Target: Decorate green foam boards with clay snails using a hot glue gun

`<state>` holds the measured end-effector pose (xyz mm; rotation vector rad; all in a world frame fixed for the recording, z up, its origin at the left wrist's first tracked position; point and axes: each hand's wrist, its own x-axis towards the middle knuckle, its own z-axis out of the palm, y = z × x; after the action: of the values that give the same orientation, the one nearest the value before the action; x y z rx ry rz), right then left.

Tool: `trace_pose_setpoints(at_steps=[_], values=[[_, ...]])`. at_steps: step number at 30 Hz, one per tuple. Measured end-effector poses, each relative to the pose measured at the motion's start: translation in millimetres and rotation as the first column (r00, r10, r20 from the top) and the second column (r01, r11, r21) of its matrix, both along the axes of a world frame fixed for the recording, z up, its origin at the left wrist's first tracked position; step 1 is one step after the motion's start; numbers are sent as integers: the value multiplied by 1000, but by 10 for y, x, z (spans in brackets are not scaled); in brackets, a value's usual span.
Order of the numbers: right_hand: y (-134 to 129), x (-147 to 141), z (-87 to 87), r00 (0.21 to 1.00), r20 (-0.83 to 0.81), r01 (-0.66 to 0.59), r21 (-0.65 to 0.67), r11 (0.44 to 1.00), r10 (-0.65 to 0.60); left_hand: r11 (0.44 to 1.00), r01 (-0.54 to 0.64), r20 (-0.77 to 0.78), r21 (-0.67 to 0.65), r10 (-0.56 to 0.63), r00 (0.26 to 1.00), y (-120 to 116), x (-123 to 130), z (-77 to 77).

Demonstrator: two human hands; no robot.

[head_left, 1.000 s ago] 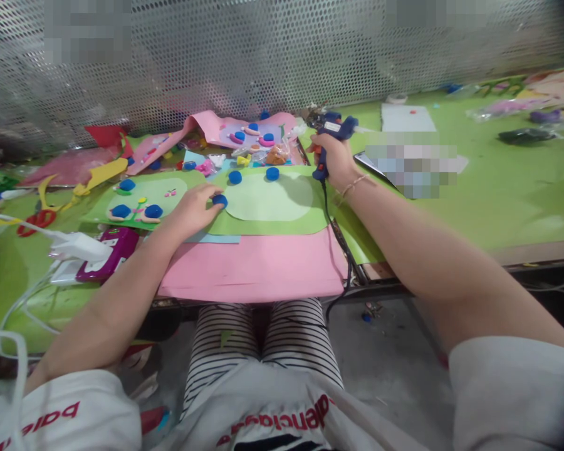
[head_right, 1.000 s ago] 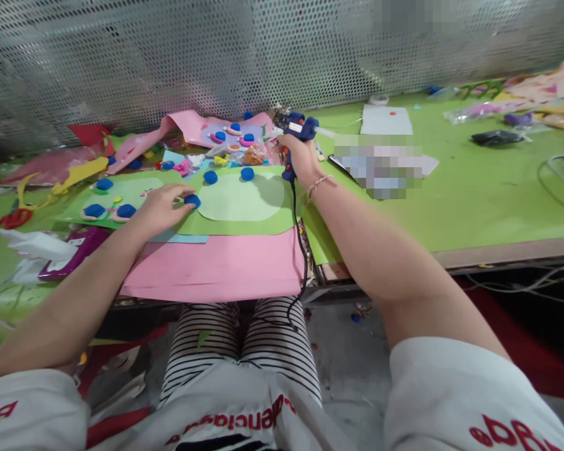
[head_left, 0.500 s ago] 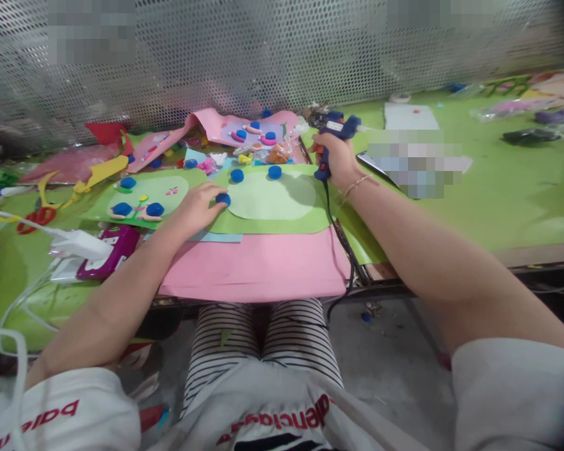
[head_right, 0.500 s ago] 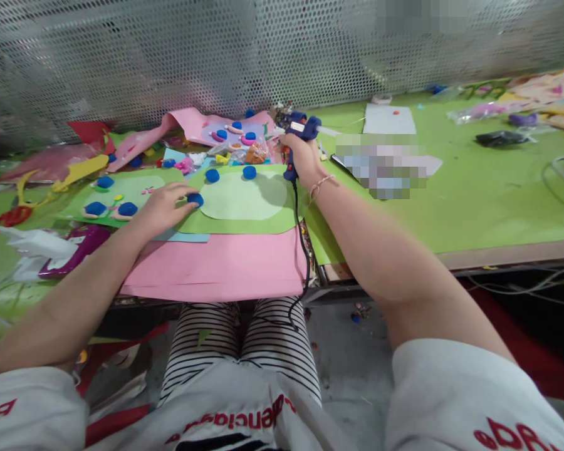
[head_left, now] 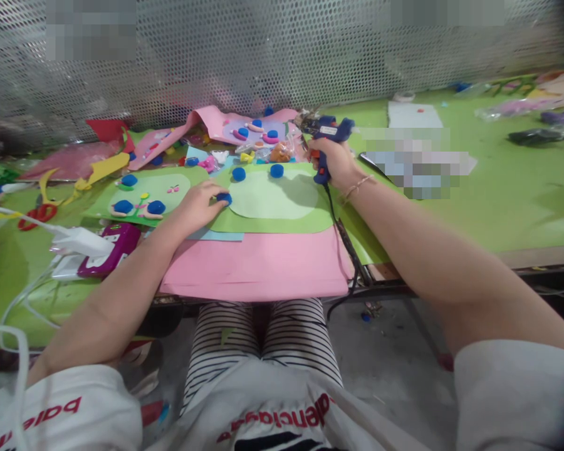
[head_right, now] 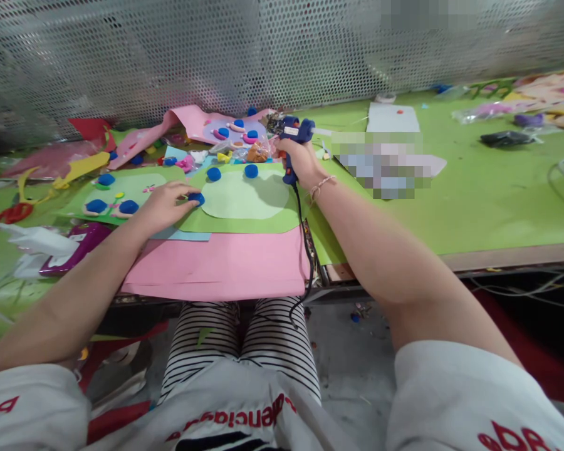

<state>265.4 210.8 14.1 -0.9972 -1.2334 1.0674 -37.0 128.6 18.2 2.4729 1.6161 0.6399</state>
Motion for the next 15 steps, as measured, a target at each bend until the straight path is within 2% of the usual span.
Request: trace_pose_setpoints(at_steps=[4,11,15], values=[[-3,4,-1,1000,20,-6,-18,1000,6,998,57,-9,12,-57,998,15,-9,-23],[12,7,-6,1000,30,-1,-28,1000,2,991,122,-284,57,-101,953,-31,10,51],[-15,-2,14,999,37,7,-47,999,-5,989,142,-315,26,-127,941,-42,5,79]])
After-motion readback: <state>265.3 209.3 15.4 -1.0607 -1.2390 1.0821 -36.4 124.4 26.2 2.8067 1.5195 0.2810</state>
